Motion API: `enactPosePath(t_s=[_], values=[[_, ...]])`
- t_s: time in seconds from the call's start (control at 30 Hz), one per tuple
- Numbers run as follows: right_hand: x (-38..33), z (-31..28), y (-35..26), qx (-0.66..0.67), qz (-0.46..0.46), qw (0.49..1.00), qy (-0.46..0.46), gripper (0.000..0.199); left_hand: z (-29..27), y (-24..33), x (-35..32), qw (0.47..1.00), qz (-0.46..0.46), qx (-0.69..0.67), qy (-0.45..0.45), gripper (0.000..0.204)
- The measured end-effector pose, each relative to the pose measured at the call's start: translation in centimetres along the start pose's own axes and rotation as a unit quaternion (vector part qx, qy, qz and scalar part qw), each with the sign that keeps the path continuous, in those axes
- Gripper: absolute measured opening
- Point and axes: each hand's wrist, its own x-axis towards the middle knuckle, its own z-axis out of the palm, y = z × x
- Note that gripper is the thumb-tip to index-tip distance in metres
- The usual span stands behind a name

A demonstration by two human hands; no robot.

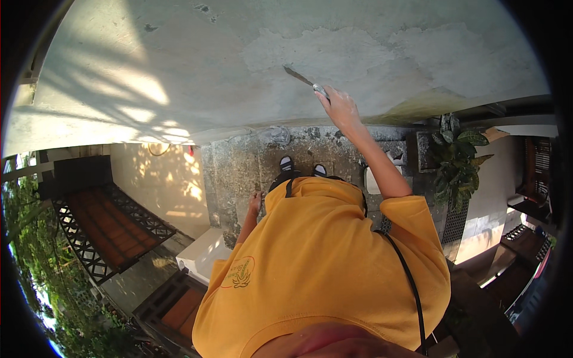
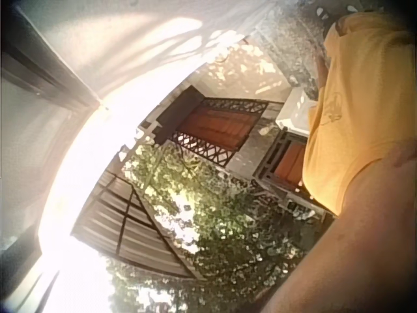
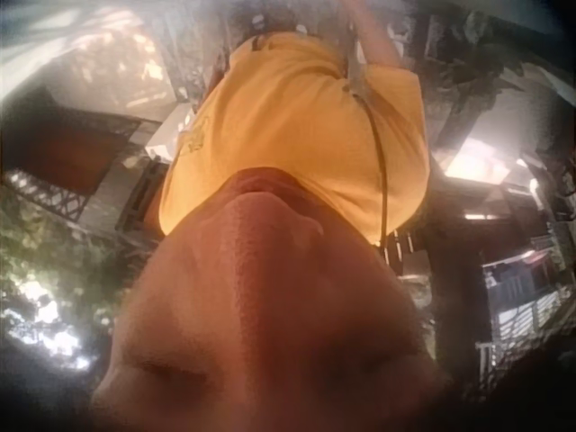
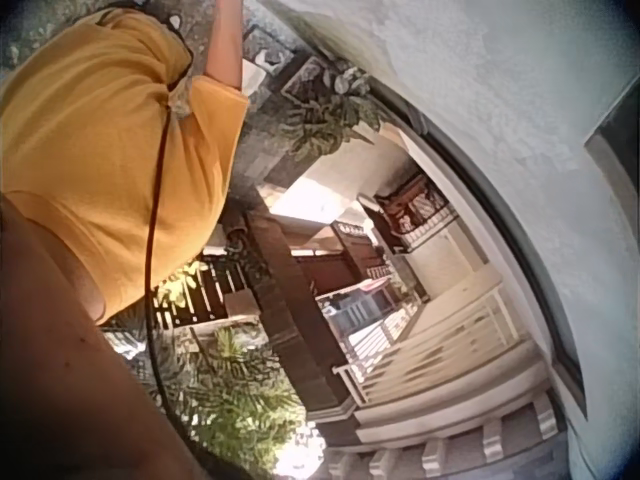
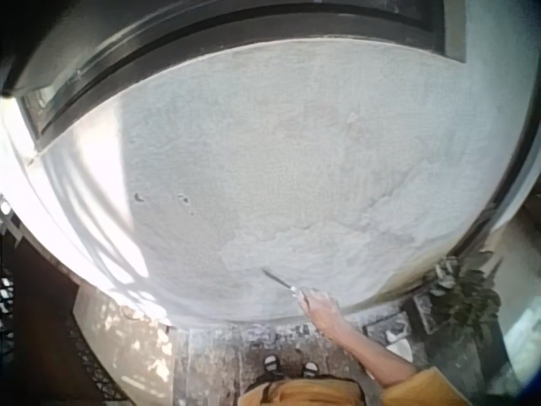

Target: Scrape the peeling paint or plaster off the exterior wall using a putty knife.

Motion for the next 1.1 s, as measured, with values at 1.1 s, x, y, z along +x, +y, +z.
enactPosePath(t_s=[1.1], values=[[-1.2,-1.4,0.6,0.004,0.023,1.000,-0.009,0.033,1.3,-3.5,0.1,0.999,0.036,-0.002,0.024,0.035]])
